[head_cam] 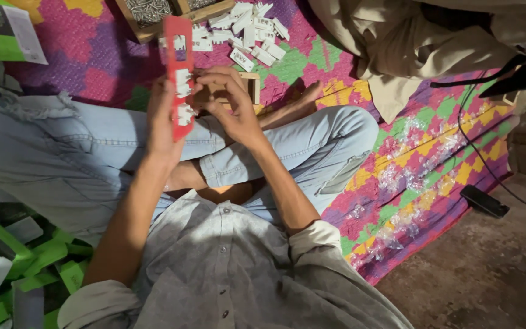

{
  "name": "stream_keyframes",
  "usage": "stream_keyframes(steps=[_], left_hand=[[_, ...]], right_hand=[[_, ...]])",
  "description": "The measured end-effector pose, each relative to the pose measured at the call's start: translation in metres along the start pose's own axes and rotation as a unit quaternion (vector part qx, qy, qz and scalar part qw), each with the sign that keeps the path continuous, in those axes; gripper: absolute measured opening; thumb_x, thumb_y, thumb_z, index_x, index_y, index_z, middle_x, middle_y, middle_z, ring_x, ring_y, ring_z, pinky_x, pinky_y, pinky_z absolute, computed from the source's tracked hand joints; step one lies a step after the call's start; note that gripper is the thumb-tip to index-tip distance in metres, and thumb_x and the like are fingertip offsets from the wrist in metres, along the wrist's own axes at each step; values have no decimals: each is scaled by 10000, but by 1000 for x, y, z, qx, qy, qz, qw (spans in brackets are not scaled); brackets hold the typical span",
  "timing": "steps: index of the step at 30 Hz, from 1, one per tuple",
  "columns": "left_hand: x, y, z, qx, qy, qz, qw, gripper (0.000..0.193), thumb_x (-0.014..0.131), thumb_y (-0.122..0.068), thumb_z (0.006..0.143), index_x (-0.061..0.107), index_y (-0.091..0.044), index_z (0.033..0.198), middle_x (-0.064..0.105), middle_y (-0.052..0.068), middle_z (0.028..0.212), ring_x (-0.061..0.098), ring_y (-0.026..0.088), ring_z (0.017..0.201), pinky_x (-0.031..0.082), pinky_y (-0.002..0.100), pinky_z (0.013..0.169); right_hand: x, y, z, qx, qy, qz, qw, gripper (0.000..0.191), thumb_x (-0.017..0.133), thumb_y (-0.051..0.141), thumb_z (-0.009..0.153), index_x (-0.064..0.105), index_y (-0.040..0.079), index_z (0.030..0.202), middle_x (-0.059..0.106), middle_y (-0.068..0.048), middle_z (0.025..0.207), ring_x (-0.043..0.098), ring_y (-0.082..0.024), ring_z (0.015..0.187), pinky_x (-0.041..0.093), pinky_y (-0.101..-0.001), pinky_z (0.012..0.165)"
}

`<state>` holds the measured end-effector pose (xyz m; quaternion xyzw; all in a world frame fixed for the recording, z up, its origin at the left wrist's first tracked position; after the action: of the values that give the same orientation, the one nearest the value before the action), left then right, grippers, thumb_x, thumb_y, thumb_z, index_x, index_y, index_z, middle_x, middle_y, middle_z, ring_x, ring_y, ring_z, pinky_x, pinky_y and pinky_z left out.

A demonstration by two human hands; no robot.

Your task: The person sits on a mat and assembles white electrical switch modules into a red plastic plate. They pick up individual modules and screws from a wooden tray, insert the modules into the plate, and secure them by hand.

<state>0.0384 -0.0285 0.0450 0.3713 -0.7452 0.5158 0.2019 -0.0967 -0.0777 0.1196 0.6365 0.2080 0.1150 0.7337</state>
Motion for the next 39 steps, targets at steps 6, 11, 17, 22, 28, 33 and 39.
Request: stream_keyframes(steps=[6, 11, 17, 22, 28, 33, 39], left_hand=[[13, -24, -9, 209, 13, 200, 957, 452, 678, -118, 1132, 305, -67, 1383, 556, 130, 1342, 581, 190, 1273, 499, 347, 1108], [23, -39, -13, 174, -2, 186, 967, 427, 696, -108, 1065, 387, -51, 1354, 621, 116, 1287, 624, 154, 1163, 537, 310, 995], [19, -51, -13, 150, -46, 238, 959, 266, 672, -127, 1061, 566, -37, 1287, 682, 54, 1155, 662, 103, 1037, 559, 263, 904], [7, -66, -17, 190, -79, 249, 947, 201, 721, -77, 1104, 593, -15, 1246, 691, 58, 1109, 647, 104, 977, 559, 275, 867], [-4, -87, -17, 195, -121, 78, 970, 311, 702, 5, 1028, 567, -36, 1306, 704, 52, 1175, 696, 109, 1008, 598, 284, 891], [-2, -88, -16, 169, -131, 35, 976, 304, 696, -13, 992, 570, -45, 1267, 718, 53, 1137, 727, 121, 961, 619, 292, 852], [-11, -84, -14, 178, -147, 72, 970, 288, 728, -43, 998, 609, -46, 1260, 704, 30, 1172, 660, 75, 1017, 559, 264, 904]], right_hand=[[5, -30, -7, 118, -8, 135, 984, 516, 741, 67, 987, 515, -1, 1447, 619, -92, 1353, 633, -147, 1220, 548, -305, 1043], [-4, -40, -11, 146, 1, 155, 977, 518, 728, -9, 1014, 539, -59, 1494, 645, -110, 1274, 647, -136, 1098, 541, -307, 1002], [7, -15, -7, 119, 32, 91, 988, 522, 752, 30, 964, 565, -13, 1449, 588, -50, 1235, 627, -137, 1072, 551, -295, 951], [8, 22, 23, 42, 39, -116, 992, 348, 746, 154, 998, 699, 43, 1324, 583, -89, 1111, 577, -195, 1049, 508, -322, 864], [16, 23, 119, -127, 21, -411, 903, 212, 738, 165, 981, 721, 69, 1169, 670, -107, 1138, 563, -302, 1079, 474, -402, 936], [55, -33, 199, -131, 91, -536, 829, 190, 740, 207, 855, 787, 178, 1037, 677, -69, 1082, 547, -313, 1097, 439, -463, 919], [79, -59, 215, -115, 107, -612, 775, 183, 700, 142, 759, 820, 239, 858, 691, -50, 1046, 525, -304, 1217, 388, -511, 1009]])
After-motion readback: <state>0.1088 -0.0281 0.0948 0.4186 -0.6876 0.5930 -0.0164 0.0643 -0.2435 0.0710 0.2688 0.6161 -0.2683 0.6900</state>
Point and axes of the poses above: each hand's wrist, its own z-axis towards the middle knuckle, its own x-axis out of the palm, y = z × x, the point moved 8 cm from there along z, towards the middle knuckle
